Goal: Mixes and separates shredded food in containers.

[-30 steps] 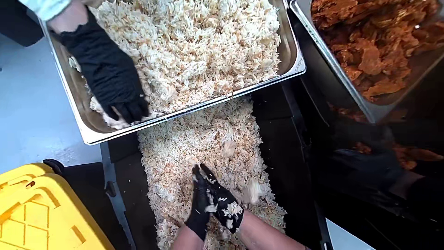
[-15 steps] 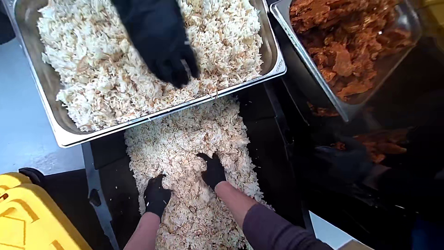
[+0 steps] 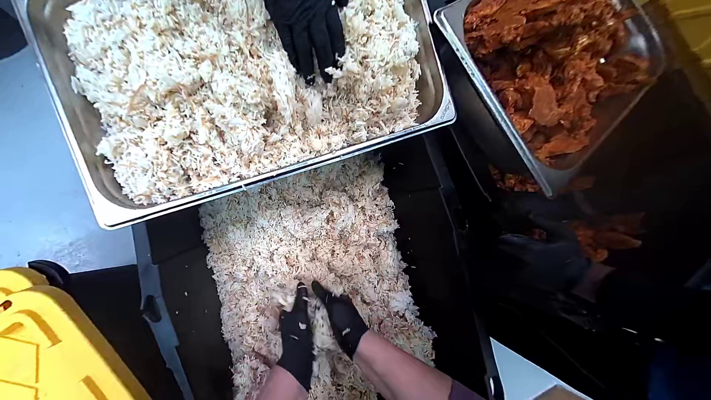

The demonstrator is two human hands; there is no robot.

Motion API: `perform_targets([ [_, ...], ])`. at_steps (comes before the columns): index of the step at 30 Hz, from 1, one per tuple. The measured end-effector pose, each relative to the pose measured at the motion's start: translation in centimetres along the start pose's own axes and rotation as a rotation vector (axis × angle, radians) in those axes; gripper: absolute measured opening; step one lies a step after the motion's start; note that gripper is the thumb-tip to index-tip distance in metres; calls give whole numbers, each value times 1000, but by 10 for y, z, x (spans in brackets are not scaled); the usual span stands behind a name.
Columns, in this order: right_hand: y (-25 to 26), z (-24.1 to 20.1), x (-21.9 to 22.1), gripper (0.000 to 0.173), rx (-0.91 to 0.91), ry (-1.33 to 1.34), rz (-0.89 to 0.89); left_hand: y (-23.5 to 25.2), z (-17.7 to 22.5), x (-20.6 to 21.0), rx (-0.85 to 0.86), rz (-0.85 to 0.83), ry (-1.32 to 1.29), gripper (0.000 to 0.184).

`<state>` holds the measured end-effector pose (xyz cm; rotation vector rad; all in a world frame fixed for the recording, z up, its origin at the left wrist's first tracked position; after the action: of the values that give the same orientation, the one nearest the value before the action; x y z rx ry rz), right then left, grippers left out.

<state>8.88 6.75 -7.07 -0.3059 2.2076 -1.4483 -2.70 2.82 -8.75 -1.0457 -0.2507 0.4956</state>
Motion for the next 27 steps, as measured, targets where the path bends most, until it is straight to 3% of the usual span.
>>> perform_targets([
  [2, 13, -8, -3, 48, -1, -43, 37, -10, -2, 12, -9, -32, -177, 45],
  [4, 9, -10, 10, 39, -94, 75, 10, -5, -5, 10, 13, -39, -345, 45],
  [8, -29, 5, 42, 68, -289, 242, -182, 7, 1, -13, -38, 37, -326, 48],
  [11, -19, 1, 23, 45, -362, 193, 21, 13, 12, -13, 31, 8, -208, 28],
  [13, 2, -1, 6, 38, -272, 100, 96, 14, 38, -12, 155, -31, -99, 26],
  [15, 24, -7, -12, 38, -240, 28, 166, 22, 74, -13, 291, -64, 60, 43],
  [18, 50, -22, -47, 54, -219, -131, 334, 56, 101, -24, 270, -97, 342, 85],
  [21, 77, -22, -64, 82, -104, -458, 287, 91, 81, -28, 258, -125, 656, 103],
  [23, 92, -7, -37, 97, -111, -364, 176, 92, 45, -24, 208, -178, 718, 100],
  [25, 88, -6, -1, 97, -168, -245, 73, 83, 17, -15, 110, -235, 550, 85],
  [27, 75, -5, 16, 95, -194, -54, -26, 67, 3, -11, -13, -221, 187, 70],
])
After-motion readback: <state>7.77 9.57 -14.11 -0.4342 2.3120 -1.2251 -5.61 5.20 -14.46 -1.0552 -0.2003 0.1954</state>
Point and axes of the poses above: each hand's wrist, its own y-axis towards the middle knuckle, its own x-axis out of the palm, z = x × y, the point moved 9 cm from there along y, towards the middle knuckle, and after that the axes turned 12 degrees about -y, right-handed, at the moved point
